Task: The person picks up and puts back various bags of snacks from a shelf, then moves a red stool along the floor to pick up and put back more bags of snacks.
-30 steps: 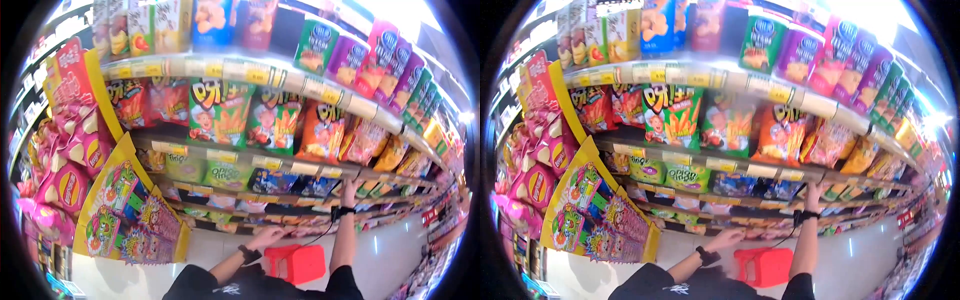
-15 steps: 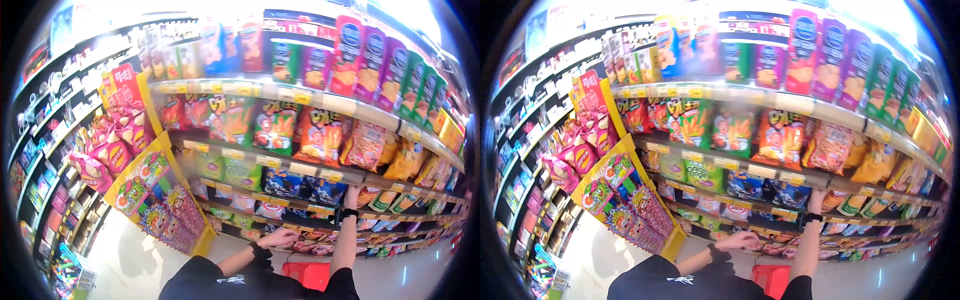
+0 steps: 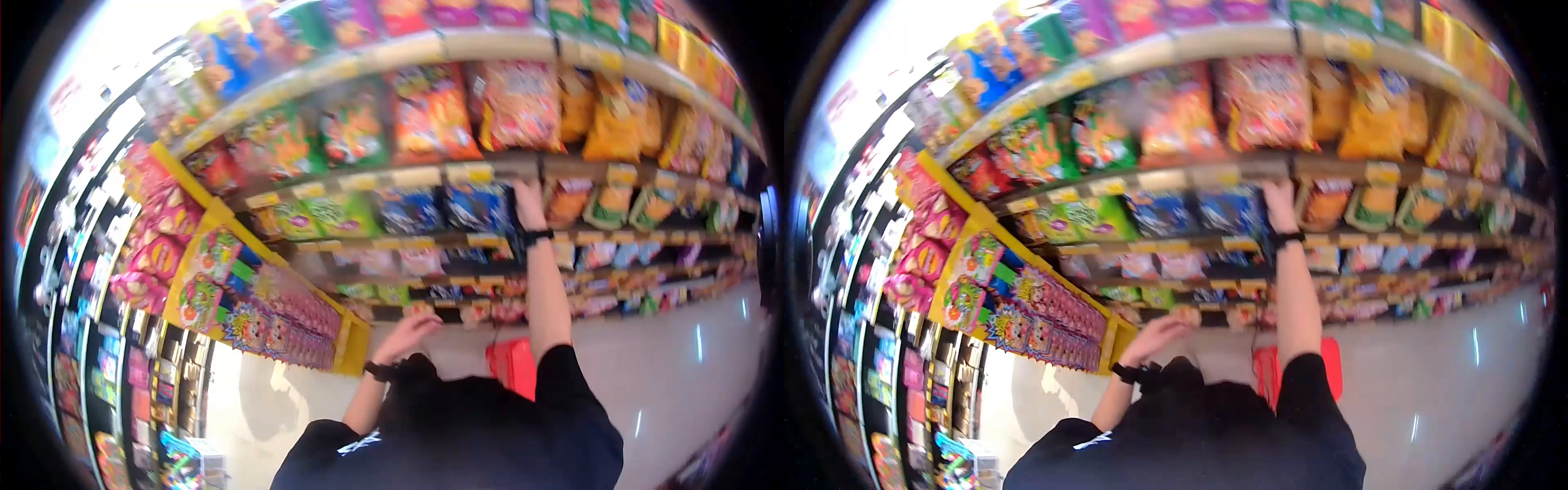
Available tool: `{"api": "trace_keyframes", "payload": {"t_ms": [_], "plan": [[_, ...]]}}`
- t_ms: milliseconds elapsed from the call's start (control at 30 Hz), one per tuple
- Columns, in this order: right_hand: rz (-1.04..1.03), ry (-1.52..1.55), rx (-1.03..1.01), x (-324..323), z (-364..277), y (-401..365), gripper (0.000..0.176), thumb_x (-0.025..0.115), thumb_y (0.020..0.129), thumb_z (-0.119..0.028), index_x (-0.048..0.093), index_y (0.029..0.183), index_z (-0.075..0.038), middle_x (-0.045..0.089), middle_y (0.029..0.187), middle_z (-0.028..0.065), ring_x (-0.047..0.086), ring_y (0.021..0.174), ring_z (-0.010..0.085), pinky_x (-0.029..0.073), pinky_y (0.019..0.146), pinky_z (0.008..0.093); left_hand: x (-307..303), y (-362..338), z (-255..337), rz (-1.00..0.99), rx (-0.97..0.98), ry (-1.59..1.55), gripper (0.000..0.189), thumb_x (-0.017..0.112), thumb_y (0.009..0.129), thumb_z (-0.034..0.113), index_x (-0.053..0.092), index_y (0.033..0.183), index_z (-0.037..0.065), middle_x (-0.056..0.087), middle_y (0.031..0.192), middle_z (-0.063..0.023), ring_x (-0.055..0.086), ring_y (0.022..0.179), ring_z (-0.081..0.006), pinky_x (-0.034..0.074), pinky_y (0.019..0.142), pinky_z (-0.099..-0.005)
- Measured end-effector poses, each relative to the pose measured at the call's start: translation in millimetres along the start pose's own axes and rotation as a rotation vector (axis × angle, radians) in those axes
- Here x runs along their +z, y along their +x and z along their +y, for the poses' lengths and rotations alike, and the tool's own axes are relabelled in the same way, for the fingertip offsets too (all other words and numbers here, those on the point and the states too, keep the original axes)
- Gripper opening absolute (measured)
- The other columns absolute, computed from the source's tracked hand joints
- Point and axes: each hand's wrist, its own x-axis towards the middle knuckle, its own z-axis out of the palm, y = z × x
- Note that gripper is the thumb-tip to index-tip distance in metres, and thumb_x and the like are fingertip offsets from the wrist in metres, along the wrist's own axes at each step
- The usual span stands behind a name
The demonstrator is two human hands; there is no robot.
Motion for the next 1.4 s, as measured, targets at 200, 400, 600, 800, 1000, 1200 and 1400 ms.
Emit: {"api": "trace_keyframes", "payload": {"t_ms": [200, 400, 600, 800, 1000, 1200, 1400], "plan": [[0.102, -0.163, -0.196, 9, -21, -31, 0.023, 0.066, 0.078, -0.017, 0.059, 0.089, 0.001, 0.057, 0.081, 0.0036, 0.051, 0.075, 0.0102, 0.042, 0.067, 0.0261, -12, -4, -3, 0.055, -0.049, -0.021, 0.024, 0.048, 0.093, 0.015, 0.056, 0.109, -0.001, 0.062, 0.099, -0.0082, 0.060, 0.089, -0.0149, 0.046, 0.079, -0.0264], [0.053, -0.132, -0.099, -1, -20, -59, 0.026, 0.073, 0.071, -0.016, 0.059, 0.085, 0.000, 0.062, 0.085, 0.0060, 0.057, 0.076, 0.0120, 0.046, 0.065, 0.0253, 0, 7, 2, 0.162, -0.082, -0.076, 0.024, 0.048, 0.092, 0.019, 0.057, 0.106, 0.002, 0.063, 0.098, -0.0044, 0.059, 0.088, -0.0115, 0.045, 0.074, -0.0229], [0.069, -0.267, -0.302, 1, -37, -108, 0.019, 0.068, 0.075, -0.009, 0.063, 0.092, -0.001, 0.066, 0.091, 0.0105, 0.060, 0.081, 0.0147, 0.047, 0.074, 0.0280, -8, 50, -12, 0.280, 0.091, -0.045, 0.019, 0.051, 0.090, 0.015, 0.059, 0.103, 0.003, 0.064, 0.095, -0.0043, 0.060, 0.086, -0.0110, 0.045, 0.071, -0.0219], [0.149, -0.591, -0.603, -16, -51, -137, 0.014, 0.062, 0.075, -0.002, 0.060, 0.089, -0.001, 0.064, 0.086, 0.0129, 0.063, 0.073, 0.0228, 0.048, 0.062, 0.0285, 32, 106, -14, 0.292, 0.277, -0.138, 0.023, 0.056, 0.087, 0.009, 0.056, 0.109, 0.002, 0.062, 0.101, -0.0062, 0.059, 0.090, -0.0128, 0.046, 0.074, -0.0229], [0.053, -0.830, -0.669, -33, -60, -157, 0.015, 0.062, 0.074, 0.000, 0.055, 0.087, 0.001, 0.063, 0.099, 0.0120, 0.063, 0.077, 0.0273, 0.050, 0.062, 0.0299, 68, 135, -10, 0.207, 0.053, -0.400, 0.033, 0.053, 0.088, 0.011, 0.048, 0.120, 0.005, 0.058, 0.113, -0.0093, 0.056, 0.102, -0.0177, 0.045, 0.082, -0.0316], [0.036, -0.711, -0.572, -9, -60, -197, 0.011, 0.060, 0.074, 0.002, 0.050, 0.078, 0.001, 0.062, 0.097, 0.0139, 0.061, 0.075, 0.0286, 0.047, 0.060, 0.0298, 74, 138, -42, -0.030, -0.053, -0.865, 0.046, 0.049, 0.091, 0.025, 0.036, 0.131, 0.008, 0.048, 0.129, -0.0149, 0.047, 0.118, -0.0252, 0.041, 0.093, -0.0417], [0.064, -0.387, -0.366, -1, -47, -223, 0.011, 0.059, 0.080, 0.004, 0.048, 0.079, 0.001, 0.060, 0.094, 0.0095, 0.057, 0.073, 0.0116, 0.045, 0.060, 0.0236, 74, 122, -51, -0.150, -0.076, -1.267, 0.066, 0.045, 0.088, 0.054, 0.030, 0.136, 0.010, 0.037, 0.137, -0.0168, 0.039, 0.124, -0.0307, 0.032, 0.101, -0.0490]]}}
